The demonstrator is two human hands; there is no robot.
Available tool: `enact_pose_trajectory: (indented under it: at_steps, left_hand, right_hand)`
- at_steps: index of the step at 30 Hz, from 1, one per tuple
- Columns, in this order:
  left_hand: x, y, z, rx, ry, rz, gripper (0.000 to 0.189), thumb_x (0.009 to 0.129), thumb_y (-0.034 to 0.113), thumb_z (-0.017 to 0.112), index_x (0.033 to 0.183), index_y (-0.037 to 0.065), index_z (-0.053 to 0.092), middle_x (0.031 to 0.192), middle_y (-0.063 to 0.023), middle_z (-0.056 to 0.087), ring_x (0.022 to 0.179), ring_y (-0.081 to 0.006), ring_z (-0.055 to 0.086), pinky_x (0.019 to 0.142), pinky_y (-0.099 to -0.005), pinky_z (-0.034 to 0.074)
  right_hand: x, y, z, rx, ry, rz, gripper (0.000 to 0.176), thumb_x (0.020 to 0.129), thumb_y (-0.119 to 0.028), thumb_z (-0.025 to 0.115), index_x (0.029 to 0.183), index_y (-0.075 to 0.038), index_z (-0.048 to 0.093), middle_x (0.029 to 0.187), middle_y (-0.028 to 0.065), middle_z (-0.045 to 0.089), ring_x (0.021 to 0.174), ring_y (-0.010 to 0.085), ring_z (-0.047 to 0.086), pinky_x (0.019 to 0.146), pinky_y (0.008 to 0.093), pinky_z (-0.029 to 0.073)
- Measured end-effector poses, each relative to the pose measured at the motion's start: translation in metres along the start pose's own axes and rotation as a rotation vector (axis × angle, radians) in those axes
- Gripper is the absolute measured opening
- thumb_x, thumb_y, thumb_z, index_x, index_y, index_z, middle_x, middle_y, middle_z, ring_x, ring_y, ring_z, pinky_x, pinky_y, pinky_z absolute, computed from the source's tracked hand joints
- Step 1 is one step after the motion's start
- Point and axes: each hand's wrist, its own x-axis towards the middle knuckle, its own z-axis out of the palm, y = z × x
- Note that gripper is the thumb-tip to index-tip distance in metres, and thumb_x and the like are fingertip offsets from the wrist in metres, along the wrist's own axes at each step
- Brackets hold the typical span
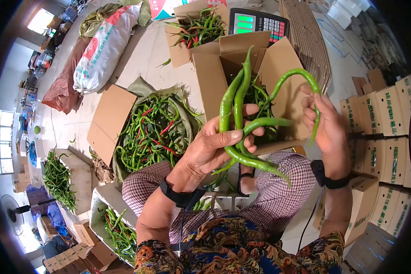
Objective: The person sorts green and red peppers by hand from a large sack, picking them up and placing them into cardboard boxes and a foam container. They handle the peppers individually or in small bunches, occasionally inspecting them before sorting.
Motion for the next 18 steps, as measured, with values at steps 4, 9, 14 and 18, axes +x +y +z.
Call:
enact_pose_trajectory:
  at_steps: [4, 9, 14, 18]
  left_hand:
    - [0.007, 0.003, -0.010, -0.001, -0.067, -0.087, 0.069, 0.084, 0.009, 0.070, 0.141, -0.005, 0.034, 0.110, -0.0205, 0.062, 0.080, -0.0206, 0.063, 0.079, -0.0366, 0.054]
    - [0.016, 0.003, -0.009, -0.005, -0.058, -0.093, 0.065, 0.086, 0.009, 0.066, 0.141, -0.004, 0.035, 0.111, -0.0202, 0.062, 0.086, -0.0223, 0.066, 0.081, -0.0343, 0.056]
    - [0.034, 0.006, -0.022, 0.077, 0.029, 0.014, 0.054, 0.089, 0.006, 0.062, 0.137, -0.004, 0.039, 0.108, -0.0166, 0.061, 0.086, -0.0200, 0.065, 0.081, -0.0326, 0.055]
    - [0.064, 0.017, -0.025, 0.264, 0.020, -0.002, 0.050, 0.091, 0.005, 0.057, 0.136, -0.005, 0.038, 0.113, -0.0137, 0.060, 0.102, -0.0203, 0.060, 0.090, -0.0315, 0.049]
  right_hand:
    - [0.017, 0.011, 0.019, -0.397, 0.303, -0.059, 0.051, 0.096, -0.032, 0.055, 0.134, 0.002, 0.047, 0.113, 0.0105, 0.058, 0.101, 0.0135, 0.054, 0.085, 0.0268, 0.041]
    - [0.022, -0.005, 0.048, -0.567, -0.091, 0.151, 0.070, 0.089, -0.042, 0.065, 0.137, 0.003, 0.043, 0.125, 0.0171, 0.056, 0.118, 0.0171, 0.051, 0.101, 0.0315, 0.037]
    - [0.026, 0.015, 0.055, -0.746, -0.314, -0.068, 0.058, 0.090, -0.034, 0.066, 0.132, 0.000, 0.048, 0.108, 0.0107, 0.064, 0.100, 0.0172, 0.060, 0.089, 0.0292, 0.047]
    - [0.038, 0.005, 0.038, -0.957, -0.162, 0.271, 0.045, 0.091, -0.029, 0.063, 0.124, 0.001, 0.055, 0.103, 0.0112, 0.065, 0.099, 0.0154, 0.060, 0.087, 0.0289, 0.047]
